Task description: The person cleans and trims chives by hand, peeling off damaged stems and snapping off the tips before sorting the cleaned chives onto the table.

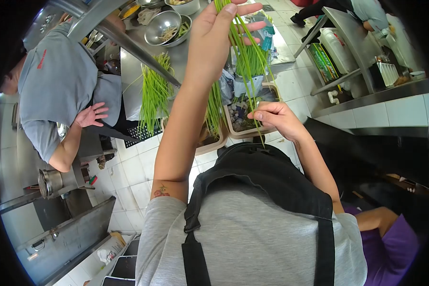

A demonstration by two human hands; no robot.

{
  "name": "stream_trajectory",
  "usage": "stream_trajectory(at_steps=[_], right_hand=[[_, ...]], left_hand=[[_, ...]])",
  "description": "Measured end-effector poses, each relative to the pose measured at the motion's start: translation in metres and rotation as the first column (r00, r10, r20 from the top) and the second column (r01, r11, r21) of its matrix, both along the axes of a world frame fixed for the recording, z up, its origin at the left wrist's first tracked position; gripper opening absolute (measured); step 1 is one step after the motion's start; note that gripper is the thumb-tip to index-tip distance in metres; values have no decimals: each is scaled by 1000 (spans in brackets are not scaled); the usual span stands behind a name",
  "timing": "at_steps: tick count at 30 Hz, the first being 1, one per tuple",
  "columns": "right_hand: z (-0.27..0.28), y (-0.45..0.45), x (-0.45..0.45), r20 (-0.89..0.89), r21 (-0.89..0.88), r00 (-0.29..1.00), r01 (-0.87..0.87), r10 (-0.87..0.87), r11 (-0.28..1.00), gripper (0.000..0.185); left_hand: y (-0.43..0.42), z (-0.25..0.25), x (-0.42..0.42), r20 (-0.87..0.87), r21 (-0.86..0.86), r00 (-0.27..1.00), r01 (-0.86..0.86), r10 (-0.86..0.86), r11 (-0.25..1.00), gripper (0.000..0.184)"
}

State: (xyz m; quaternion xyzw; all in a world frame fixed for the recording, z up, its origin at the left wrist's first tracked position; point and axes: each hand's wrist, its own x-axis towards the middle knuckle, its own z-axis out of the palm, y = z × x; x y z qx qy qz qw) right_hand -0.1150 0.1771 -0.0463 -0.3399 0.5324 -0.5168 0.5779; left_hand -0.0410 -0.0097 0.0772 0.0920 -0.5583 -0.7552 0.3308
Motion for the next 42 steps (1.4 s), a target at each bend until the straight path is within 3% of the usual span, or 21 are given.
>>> stream_trajectory(at_steps=[1, 4, 7, 13, 16, 18, 21, 23, 26, 35, 38, 42], right_hand=[[-3, -1, 0, -10, 3, 1000, 24, -24, 1000, 26], [-20, -5, 3, 315, -1, 927, 214, -203, 977, 19], [-50, -9, -2, 729, 145, 607, 314, -316, 938, 17], [-58, -16, -1, 720, 387, 409, 434, -561, 814, 8], [-52, -9, -29, 785, 163, 554, 247, -277, 955, 5], [-34, -9, -34, 579, 140, 759, 265, -296, 954, 15], [14, -17, -30, 336, 88, 906, 242, -257, 966, 20], [32, -19, -27, 242, 66, 938, 239, -248, 969, 23], [30, -21, -32, 263, 54, 941, 207, -213, 977, 23], [12, -21, -42, 556, 60, 801, 230, -224, 971, 23], [21, -19, -44, 526, 60, 817, 241, -236, 969, 27], [16, -17, -60, 416, -1, 904, 112, -102, 994, 31]], left_hand=[[2, 3, 3, 1, 5, 1000, -4, 4, 1000, 33], [10, 9, 9, 9, 18, 1000, -21, 21, 1000, 32], [11, 8, 9, 18, 11, 998, -63, 62, 998, 32], [4, 2, 5, 35, 25, 998, -59, 58, 998, 31], [-2, -9, 1, 6, -60, 1000, 4, -3, 998, 32], [-6, -18, -4, -4, -111, 999, 31, -32, 993, 33], [-7, -24, -9, 34, -127, 999, 27, -23, 992, 33], [-6, -26, -11, 50, -129, 998, 29, -23, 991, 33], [-4, -28, -14, 45, -118, 998, 51, -46, 992, 33], [11, -26, -22, 86, -75, 996, 35, -29, 997, 32], [12, -30, -27, 105, -72, 994, 31, -23, 997, 33], [17, -36, -37, 108, -54, 994, 29, -23, 998, 33]])
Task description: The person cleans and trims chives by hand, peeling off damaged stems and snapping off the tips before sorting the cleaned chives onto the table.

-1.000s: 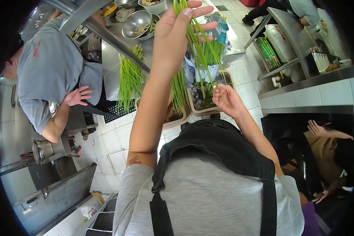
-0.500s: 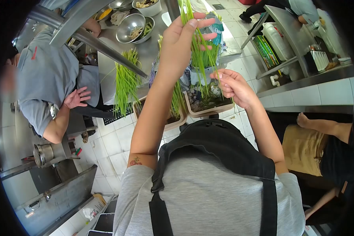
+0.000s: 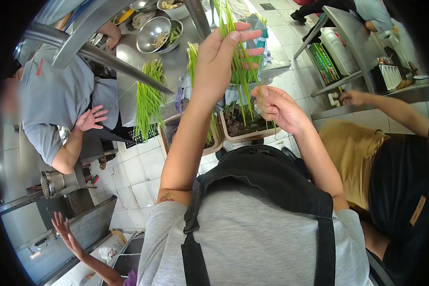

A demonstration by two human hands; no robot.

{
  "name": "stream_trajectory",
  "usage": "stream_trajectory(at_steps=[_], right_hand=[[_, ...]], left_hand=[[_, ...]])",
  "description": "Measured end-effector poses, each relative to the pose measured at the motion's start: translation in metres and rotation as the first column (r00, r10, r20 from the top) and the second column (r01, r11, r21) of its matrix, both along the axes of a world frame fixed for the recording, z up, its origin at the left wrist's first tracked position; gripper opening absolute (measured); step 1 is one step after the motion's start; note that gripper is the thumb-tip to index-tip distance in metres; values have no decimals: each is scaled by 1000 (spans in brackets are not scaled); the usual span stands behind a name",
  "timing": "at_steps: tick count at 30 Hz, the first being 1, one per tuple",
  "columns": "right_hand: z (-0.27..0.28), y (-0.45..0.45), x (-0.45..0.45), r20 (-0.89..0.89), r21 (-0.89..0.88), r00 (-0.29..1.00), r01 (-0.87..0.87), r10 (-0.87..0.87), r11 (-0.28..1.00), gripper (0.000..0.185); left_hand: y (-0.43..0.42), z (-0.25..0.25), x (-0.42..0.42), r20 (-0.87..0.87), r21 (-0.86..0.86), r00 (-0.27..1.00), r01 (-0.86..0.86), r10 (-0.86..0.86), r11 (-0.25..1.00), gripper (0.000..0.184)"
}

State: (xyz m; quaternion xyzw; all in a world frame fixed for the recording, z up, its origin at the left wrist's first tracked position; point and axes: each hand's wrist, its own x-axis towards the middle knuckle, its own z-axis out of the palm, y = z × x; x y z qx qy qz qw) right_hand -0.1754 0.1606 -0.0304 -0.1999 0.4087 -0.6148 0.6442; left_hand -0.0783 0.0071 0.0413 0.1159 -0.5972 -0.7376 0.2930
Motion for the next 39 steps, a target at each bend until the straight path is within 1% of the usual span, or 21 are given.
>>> stream_trajectory(at_steps=[2, 5, 8, 9, 12, 15, 18, 21, 24, 25, 28, 31, 34, 37, 39], right_hand=[[3, 0, -5, 51, 16, 999, -12, 11, 1000, 29], [-6, -1, -12, 129, 40, 991, 35, -40, 999, 24], [-16, -8, -16, -5, 34, 992, 126, -126, 991, 18], [-16, -9, -15, -30, 20, 990, 142, -141, 990, 21], [-10, -13, -14, -195, -41, 974, 106, -112, 994, 26], [-4, -13, -14, -237, -93, 970, 26, -48, 995, 30], [-2, -15, -15, -136, -141, 991, -25, 6, 990, 29], [1, -15, -11, 31, -159, 999, 29, -25, 987, 30], [2, -14, -9, 75, -155, 996, 69, -58, 986, 32], [3, -13, -8, 89, -123, 992, 101, -90, 987, 34], [16, -10, 1, 10, -74, 991, 135, -135, 988, 35], [18, -11, 3, -38, -53, 983, 177, -180, 983, 35], [25, -12, 6, 50, 3, 974, 221, -221, 975, 33], [17, -11, 4, -19, -35, 973, 231, -232, 972, 32], [19, -10, 6, -43, -36, 961, 270, -271, 962, 30]], left_hand=[[2, -2, -4, -2, 4, 1000, 1, -1, 1000, 33], [5, -1, -7, 9, 19, 1000, -2, 1, 1000, 32], [6, -2, -8, -7, 33, 1000, 2, -2, 999, 33], [6, -2, -7, -9, 39, 1000, 5, -4, 999, 33], [6, -4, -6, -12, 60, 1000, 7, -6, 998, 33], [6, -7, -5, -15, 61, 1000, 5, -4, 998, 32], [5, -9, -3, -20, 28, 1000, 11, -10, 1000, 33], [4, -11, -1, -18, 10, 999, 27, -27, 1000, 33], [4, -10, 3, -22, 15, 998, 58, -58, 998, 33], [4, -9, 5, -20, 25, 998, 66, -66, 997, 33], [2, -8, 8, -16, 27, 994, 105, -105, 994, 34], [0, -8, 8, -23, 39, 990, 143, -143, 989, 35], [-2, -7, 8, -25, 60, 983, 185, -183, 981, 35], [-2, -6, 10, -8, 79, 981, 195, -195, 978, 36], [-1, -5, 11, 11, 83, 981, 191, -193, 978, 36]])
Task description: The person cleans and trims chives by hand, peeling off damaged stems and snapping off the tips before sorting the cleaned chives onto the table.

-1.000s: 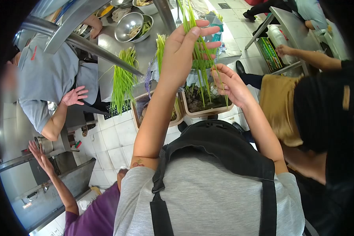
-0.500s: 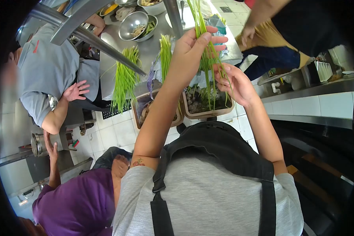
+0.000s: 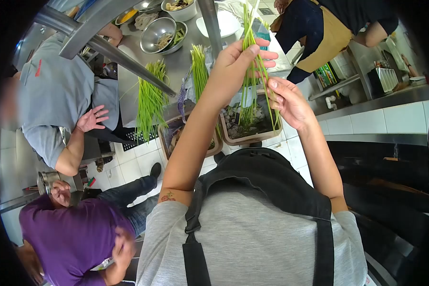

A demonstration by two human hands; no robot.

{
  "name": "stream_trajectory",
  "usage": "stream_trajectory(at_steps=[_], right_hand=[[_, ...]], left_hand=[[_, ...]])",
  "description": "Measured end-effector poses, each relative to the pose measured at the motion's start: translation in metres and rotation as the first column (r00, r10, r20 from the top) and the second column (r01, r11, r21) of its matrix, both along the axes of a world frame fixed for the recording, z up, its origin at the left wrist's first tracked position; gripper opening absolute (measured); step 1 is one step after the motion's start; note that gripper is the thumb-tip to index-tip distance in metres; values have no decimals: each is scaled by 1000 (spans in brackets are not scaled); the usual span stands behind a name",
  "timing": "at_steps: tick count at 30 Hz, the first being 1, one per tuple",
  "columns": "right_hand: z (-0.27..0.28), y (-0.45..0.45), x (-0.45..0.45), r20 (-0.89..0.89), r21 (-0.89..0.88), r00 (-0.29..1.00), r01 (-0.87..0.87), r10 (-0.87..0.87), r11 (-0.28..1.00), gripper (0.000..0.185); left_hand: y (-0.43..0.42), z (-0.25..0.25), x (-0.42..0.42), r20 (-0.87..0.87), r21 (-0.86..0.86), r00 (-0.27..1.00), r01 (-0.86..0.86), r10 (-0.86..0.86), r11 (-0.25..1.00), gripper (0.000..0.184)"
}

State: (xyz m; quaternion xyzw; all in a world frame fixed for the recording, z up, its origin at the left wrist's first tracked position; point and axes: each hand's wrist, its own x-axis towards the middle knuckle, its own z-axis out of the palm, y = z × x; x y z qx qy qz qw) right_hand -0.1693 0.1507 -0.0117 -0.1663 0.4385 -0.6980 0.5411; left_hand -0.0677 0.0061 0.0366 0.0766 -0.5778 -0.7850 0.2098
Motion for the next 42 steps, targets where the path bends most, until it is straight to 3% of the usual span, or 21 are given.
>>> stream_trajectory(at_steps=[4, 14, 16, 19, 25, 28, 31, 36, 39, 42], right_hand=[[-3, 1, 0, -32, -14, 998, 61, -61, 998, 24], [0, 2, 12, -349, 38, 913, 241, -213, 970, 17], [1, 2, 15, -416, 56, 886, 251, -206, 966, 14], [-7, 0, 13, -362, -3, 892, 288, -269, 958, 13], [5, -4, 20, -520, -67, 774, 384, -361, 921, 10], [9, 1, 17, -488, -57, 783, 411, -385, 910, 9], [12, 3, 11, -375, -150, 790, 465, -485, 873, 9], [24, 6, 4, -355, -235, 765, 483, -537, 843, 8], [22, 13, -3, -392, -227, 779, 434, -490, 872, 10], [17, 21, -6, -470, -145, 836, 243, -283, 959, 13]], left_hand=[[-2, -4, 1, 37, -5, 999, -5, 5, 1000, 36], [3, -15, 4, 92, -9, 992, -84, 85, 996, 32], [4, -19, 4, 100, 9, 989, -112, 111, 994, 32], [3, -22, 4, 127, 48, 987, -109, 102, 993, 31], [0, -18, 9, 173, 203, 985, -50, 14, 978, 31], [-1, -18, 13, 163, 194, 986, -12, -21, 981, 31], [0, -24, 13, 168, 140, 986, -23, -1, 990, 32], [1, -23, 16, 155, 111, 988, -27, 10, 993, 31], [1, -25, 14, 153, 98, 988, -44, 28, 994, 31], [1, -22, 16, 160, 45, 986, -61, 53, 997, 31]])
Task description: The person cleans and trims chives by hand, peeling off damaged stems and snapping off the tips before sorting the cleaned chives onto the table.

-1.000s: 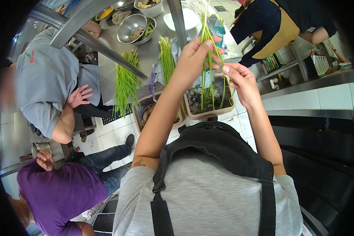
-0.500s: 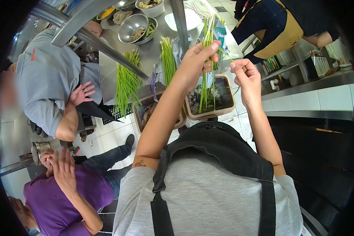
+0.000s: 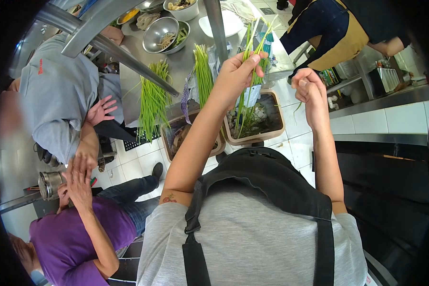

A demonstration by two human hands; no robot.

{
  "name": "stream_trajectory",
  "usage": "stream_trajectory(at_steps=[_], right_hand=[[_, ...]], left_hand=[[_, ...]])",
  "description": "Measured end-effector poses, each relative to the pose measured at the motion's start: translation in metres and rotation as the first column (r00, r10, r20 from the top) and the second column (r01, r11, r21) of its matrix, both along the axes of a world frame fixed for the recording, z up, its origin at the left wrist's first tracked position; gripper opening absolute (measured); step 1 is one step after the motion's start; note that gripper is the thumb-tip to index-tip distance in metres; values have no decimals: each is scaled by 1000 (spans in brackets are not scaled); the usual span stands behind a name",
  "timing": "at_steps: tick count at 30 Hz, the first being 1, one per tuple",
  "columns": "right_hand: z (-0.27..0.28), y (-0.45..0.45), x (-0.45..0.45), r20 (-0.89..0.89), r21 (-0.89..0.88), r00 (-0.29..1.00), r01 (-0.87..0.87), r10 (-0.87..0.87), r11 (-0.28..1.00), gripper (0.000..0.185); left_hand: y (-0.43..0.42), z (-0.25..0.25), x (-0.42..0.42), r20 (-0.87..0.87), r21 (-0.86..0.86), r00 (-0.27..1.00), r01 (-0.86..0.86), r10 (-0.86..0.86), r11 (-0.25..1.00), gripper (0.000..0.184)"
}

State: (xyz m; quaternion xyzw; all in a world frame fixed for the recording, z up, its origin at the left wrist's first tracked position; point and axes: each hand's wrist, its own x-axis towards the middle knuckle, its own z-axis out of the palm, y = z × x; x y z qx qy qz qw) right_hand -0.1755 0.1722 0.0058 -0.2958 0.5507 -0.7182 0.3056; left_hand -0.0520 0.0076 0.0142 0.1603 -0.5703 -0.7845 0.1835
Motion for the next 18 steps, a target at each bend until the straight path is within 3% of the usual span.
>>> stream_trajectory(at_steps=[4, 7, 11, 18], right_hand=[[1, 0, 2, 90, 81, 994, -68, 61, 994, 21], [8, -9, 13, -70, 176, 997, 6, 6, 984, 23], [11, -16, 19, -197, 162, 980, 23, 9, 987, 21], [15, -20, 22, -90, 214, 995, -19, 39, 977, 16]], left_hand=[[2, 5, 0, 11, -56, 1000, 8, -7, 998, 30], [5, 8, 1, 3, -93, 1000, 19, -18, 996, 30], [9, 10, -2, 0, -108, 1000, 27, -27, 994, 31], [9, 8, -3, 21, -145, 999, 40, -37, 989, 32]])
